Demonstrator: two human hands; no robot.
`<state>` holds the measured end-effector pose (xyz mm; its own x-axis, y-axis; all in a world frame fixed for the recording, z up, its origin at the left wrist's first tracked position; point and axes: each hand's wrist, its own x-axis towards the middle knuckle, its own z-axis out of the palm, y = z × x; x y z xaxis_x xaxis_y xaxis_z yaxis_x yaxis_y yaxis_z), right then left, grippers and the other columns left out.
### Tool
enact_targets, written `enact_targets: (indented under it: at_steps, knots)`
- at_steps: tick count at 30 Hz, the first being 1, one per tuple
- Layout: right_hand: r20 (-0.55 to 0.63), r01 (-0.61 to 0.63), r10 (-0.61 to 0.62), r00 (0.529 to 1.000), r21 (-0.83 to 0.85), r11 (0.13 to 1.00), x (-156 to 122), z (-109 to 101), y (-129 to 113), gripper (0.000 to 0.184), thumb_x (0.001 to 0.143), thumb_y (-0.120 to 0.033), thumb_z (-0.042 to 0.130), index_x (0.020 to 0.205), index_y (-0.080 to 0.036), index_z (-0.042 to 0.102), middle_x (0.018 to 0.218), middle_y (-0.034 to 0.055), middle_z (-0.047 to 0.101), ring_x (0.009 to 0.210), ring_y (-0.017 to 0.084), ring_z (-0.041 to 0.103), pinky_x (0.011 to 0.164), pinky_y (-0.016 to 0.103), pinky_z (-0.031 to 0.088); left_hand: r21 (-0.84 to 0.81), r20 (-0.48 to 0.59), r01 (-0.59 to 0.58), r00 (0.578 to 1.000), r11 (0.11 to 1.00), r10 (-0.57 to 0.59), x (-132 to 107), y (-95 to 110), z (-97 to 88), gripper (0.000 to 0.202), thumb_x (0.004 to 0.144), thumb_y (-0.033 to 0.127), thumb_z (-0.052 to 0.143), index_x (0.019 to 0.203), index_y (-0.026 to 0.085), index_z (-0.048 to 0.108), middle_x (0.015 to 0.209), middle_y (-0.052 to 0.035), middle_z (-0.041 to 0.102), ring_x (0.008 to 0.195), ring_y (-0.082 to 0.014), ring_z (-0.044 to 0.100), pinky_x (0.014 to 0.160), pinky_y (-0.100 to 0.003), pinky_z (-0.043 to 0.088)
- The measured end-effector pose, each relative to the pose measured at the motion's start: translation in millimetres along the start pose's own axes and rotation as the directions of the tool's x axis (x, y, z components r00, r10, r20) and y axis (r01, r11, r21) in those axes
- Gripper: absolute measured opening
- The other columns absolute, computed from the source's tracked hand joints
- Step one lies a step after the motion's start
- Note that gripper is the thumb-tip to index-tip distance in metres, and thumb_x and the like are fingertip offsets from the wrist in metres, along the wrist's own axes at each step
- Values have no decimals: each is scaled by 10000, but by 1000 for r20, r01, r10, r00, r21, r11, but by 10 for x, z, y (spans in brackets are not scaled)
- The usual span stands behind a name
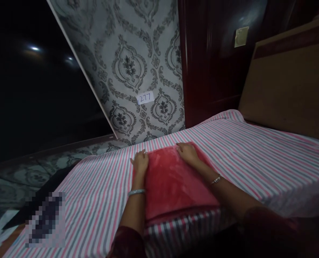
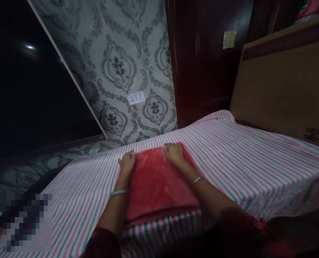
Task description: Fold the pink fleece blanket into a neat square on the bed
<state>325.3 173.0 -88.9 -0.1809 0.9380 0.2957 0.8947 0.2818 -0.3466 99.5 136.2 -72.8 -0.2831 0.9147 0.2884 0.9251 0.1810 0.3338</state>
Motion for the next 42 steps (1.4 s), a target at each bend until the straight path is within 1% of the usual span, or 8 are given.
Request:
enact_targets:
  at_steps: [5, 10, 17, 23, 26, 30, 35, 42]
  knots:
    - [68, 165, -158, 985, -109, 980, -262, 150, -153, 499, 1015, -318, 335, 1481, -217, 478, 1566, 109, 400, 1454, 313, 323, 1156, 582, 230, 96, 159, -316, 941, 944, 299, -354, 335, 236, 546, 979, 429, 392, 1497, 263, 444, 1612, -80, 351, 1498, -336, 265, 1195, -649, 166]
    - [57, 186, -179, 982, -145, 972, -376, 409, -60, 529, 1004, -340, 356, 1510, -214, 442, 1576, 112, 381, 1446, 312, 334, 1163, 576, 224, 175, 197, -332, 934, 927, 298, -508, 351, 457, 591, 983, 492, 339, 1541, 299, 362, 1632, -53, 310, 1510, -374, 203, 1176, -688, 153]
    - [48, 189, -184, 982, -126, 974, -376, 340, 0, 525, 1012, -388, 367, 1504, -226, 452, 1571, 102, 395, 1443, 311, 340, 1169, 555, 231, 169, 248, -340, 923, 925, 294, -474, 302, 340, 599, 989, 516, 313, 1552, 313, 331, 1646, -34, 277, 1518, -344, 195, 1199, -636, 150]
    - [92, 86, -69, 993, -206, 975, -542, 86, 447, 569, 1000, -451, 371, 1527, -243, 412, 1610, 98, 319, 1485, 334, 257, 1153, 613, 233, 242, 342, -347, 904, 906, 255, -571, -63, 69, 638, 994, 510, 329, 1571, 242, 285, 1654, -78, 224, 1531, -334, 150, 1207, -633, 93]
    - [131, -40, 62, 989, -169, 985, -696, 18, 713, 594, 1004, -456, 352, 1567, -270, 325, 1633, 98, 261, 1456, 341, 323, 1096, 591, 337, 246, 340, -281, 921, 928, 189, -707, -330, -32, 614, 996, 465, 347, 1563, 235, 301, 1659, -89, 205, 1537, -334, 110, 1188, -639, 177]
    - [160, -98, 110, 981, -78, 992, -891, -18, 918, 611, 1022, -444, 320, 1598, -260, 239, 1490, 138, 497, 1360, 314, 468, 1026, 467, 423, 80, 217, -186, 962, 979, 165, -942, -697, -28, 593, 978, 396, 398, 1521, 159, 381, 1655, -154, 195, 1517, -290, 220, 1186, -504, 300]
    - [137, -155, 153, 979, 7, 988, -1066, -71, 980, 660, 1009, -483, 339, 1585, -164, 285, 1137, 185, 703, 1118, 342, 627, 872, 406, 475, -307, 87, -28, 995, 951, 57, -1156, -971, -27, 572, 934, 369, 499, 1468, 167, 461, 1508, -143, 500, 1426, -280, 425, 1189, -472, 324]
    - [159, -214, 167, 973, 352, 911, -1099, -46, 1089, 691, 919, -500, 485, 1517, -161, 414, 1360, 145, 617, 1222, 320, 601, 994, 423, 483, -744, 363, 473, 879, 471, -309, -1180, -902, -173, 804, 805, 347, 777, 1503, 218, 398, 1329, -151, 649, 1149, -261, 675, 958, -386, 565]
